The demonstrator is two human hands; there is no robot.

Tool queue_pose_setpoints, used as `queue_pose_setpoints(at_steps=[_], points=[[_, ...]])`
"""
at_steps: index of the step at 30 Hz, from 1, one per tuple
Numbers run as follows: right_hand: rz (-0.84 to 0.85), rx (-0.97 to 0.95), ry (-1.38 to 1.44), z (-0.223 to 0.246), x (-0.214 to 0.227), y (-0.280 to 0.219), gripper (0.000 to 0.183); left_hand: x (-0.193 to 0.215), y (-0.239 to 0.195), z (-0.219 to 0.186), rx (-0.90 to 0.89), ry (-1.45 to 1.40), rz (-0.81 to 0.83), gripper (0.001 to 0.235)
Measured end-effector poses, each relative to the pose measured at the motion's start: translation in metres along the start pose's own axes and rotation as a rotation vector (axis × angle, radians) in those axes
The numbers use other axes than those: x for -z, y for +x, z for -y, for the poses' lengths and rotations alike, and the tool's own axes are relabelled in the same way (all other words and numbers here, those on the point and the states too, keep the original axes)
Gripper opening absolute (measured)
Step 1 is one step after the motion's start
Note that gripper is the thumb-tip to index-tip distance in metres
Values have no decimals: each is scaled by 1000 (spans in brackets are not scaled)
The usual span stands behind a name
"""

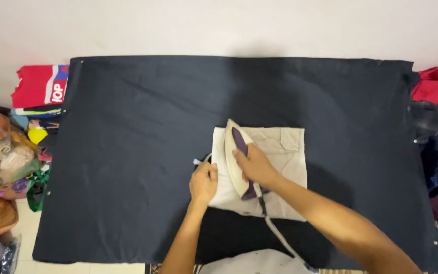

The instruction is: The recorder is ironing and folding a pair of beige shorts on a black-covered surface.

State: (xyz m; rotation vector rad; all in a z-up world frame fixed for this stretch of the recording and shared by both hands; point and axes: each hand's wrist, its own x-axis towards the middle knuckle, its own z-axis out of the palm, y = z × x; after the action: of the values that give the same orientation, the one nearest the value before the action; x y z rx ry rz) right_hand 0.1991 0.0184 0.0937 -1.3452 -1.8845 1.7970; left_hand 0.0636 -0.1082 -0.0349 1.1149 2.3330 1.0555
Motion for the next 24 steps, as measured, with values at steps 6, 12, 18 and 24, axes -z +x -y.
queue_pose_setpoints(at_steps=[6, 12, 18, 24], points=[[-127, -2, 89, -2, -14, 11, 35, -4, -7, 13, 9, -176, -88, 34], [-105, 48, 126, 0, -16, 24, 38, -5, -6, 11, 1, -120, -108, 35], [-82, 24, -94, -9, -29, 37, 44, -8, -6, 16, -34, -103, -131, 33], [-43, 89, -179, -3, -35, 37, 38, -7, -7, 15, -29, -106, -143, 32]])
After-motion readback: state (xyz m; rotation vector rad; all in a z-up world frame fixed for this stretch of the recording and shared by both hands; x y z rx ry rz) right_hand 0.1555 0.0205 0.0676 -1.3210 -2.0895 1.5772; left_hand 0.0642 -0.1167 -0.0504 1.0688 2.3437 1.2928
